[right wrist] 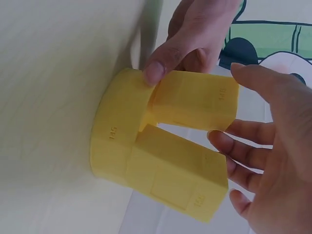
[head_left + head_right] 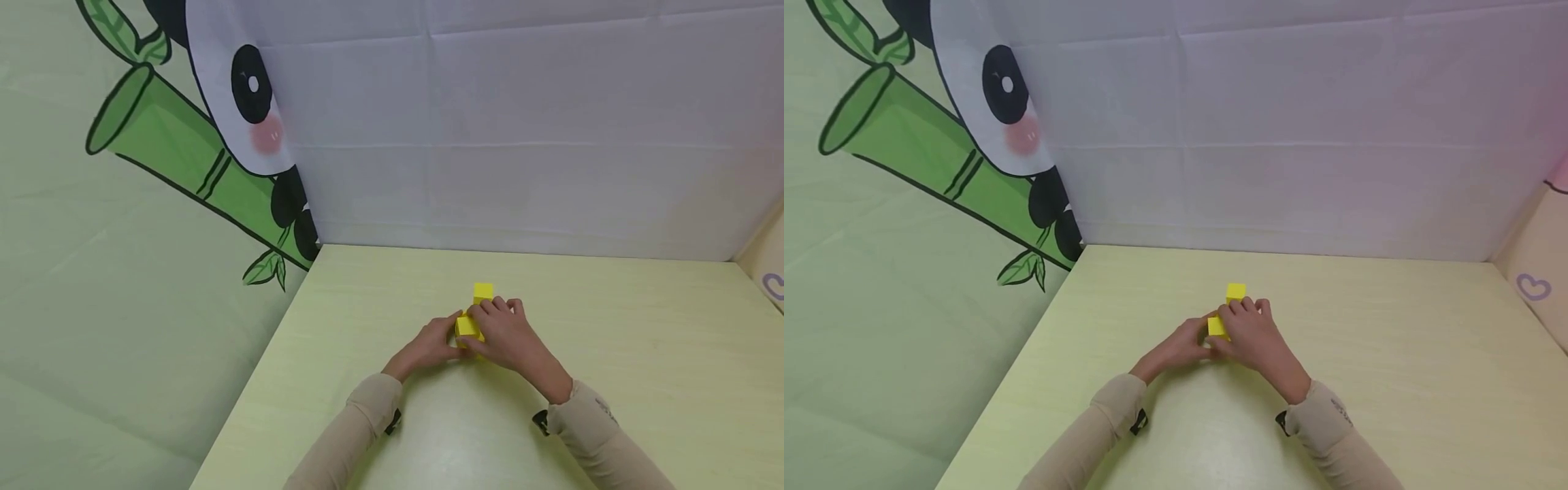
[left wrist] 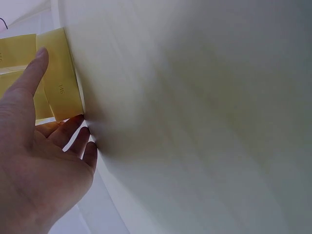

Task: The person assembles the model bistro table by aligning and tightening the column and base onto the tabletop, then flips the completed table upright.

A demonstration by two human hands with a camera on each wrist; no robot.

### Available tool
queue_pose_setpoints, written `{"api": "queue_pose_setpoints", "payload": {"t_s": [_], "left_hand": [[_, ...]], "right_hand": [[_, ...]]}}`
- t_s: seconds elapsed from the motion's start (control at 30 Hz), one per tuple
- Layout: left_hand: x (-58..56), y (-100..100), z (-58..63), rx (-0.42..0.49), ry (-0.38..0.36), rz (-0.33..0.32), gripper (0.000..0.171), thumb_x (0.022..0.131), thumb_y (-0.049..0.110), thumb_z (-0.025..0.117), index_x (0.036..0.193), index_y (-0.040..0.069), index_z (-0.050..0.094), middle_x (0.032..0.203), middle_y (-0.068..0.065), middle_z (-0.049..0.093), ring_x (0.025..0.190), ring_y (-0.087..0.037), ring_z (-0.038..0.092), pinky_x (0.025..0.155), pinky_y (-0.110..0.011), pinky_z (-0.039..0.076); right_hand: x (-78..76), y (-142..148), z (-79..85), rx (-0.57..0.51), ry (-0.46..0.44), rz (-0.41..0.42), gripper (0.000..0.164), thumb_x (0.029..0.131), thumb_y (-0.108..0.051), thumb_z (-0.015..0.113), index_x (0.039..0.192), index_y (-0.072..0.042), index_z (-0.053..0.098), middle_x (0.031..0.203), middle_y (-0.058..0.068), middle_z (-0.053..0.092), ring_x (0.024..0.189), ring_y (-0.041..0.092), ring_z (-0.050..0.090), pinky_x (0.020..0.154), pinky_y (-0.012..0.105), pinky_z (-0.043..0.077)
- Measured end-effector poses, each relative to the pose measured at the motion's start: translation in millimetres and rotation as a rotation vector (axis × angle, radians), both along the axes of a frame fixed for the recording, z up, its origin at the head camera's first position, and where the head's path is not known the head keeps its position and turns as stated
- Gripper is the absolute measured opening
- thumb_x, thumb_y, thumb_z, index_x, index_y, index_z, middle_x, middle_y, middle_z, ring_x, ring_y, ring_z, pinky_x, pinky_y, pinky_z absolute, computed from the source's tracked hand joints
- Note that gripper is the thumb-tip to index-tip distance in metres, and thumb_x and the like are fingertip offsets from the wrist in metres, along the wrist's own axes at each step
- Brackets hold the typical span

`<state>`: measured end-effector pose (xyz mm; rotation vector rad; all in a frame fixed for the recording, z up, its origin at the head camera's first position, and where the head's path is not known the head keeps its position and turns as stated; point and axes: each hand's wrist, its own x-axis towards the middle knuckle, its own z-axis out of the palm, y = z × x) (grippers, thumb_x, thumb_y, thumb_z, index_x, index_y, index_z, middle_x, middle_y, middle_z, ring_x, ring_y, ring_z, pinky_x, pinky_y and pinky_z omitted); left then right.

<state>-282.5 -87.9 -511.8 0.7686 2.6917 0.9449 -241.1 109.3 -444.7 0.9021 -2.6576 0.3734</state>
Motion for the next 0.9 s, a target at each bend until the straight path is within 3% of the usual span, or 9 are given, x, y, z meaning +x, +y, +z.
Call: {"api": "queue_pose_setpoints", "payload": {"t_s": [0.13,0.4,0.63,0.8,0.9], "left_hand": [[-0.5,0.6,-1.3,0.010,-0.009,-0.004,0.087,0.093,0.038,0.079,0.161,0.004,0.035,0.155,-0.010,0.050,0.142,-0.022,0.046,0.117,-0.036,0.036],[-2.8,-0.5,-3.6,0.051,0.019,-0.029,0.080,0.090,0.037,0.083,0.156,0.011,0.045,0.141,-0.002,0.061,0.123,-0.013,0.057,0.111,-0.031,0.043],[-3.9,-0.2,-3.8,0.056,0.015,-0.032,0.075,0.091,0.034,0.082,0.153,0.012,0.048,0.140,-0.002,0.062,0.121,-0.011,0.058,0.110,-0.032,0.044],[-3.7,0.0,-2.9,0.098,0.000,-0.027,0.062,0.090,0.033,0.084,0.143,0.014,0.057,0.127,0.004,0.066,0.110,-0.009,0.059,0.104,-0.028,0.047],[-4.0,0.1,-3.4,0.113,0.004,-0.036,0.055,0.090,0.032,0.084,0.136,0.015,0.059,0.120,0.006,0.067,0.105,-0.007,0.059,0.099,-0.025,0.049]], "right_hand": [[0.6,1.5,0.8,-0.015,-0.037,-0.021,0.041,0.092,-0.035,0.077,0.114,-0.002,0.069,0.109,0.012,0.065,0.096,0.032,0.052,0.087,0.057,0.038],[-2.4,1.4,-3.7,-0.033,-0.014,-0.044,0.040,0.090,-0.041,0.080,0.100,-0.004,0.067,0.092,0.006,0.058,0.089,0.030,0.051,0.088,0.059,0.039],[-2.2,2.5,-1.0,-0.031,-0.013,-0.053,0.039,0.089,-0.037,0.078,0.105,-0.003,0.071,0.096,0.008,0.062,0.089,0.031,0.051,0.085,0.058,0.037],[-2.8,2.2,-1.7,-0.034,0.006,-0.042,0.038,0.088,-0.040,0.082,0.094,-0.005,0.067,0.088,0.005,0.058,0.087,0.030,0.051,0.084,0.057,0.037],[-3.3,2.0,-3.0,-0.040,0.005,-0.034,0.041,0.087,-0.042,0.083,0.096,-0.006,0.067,0.087,0.004,0.056,0.087,0.029,0.050,0.085,0.058,0.037]]}}
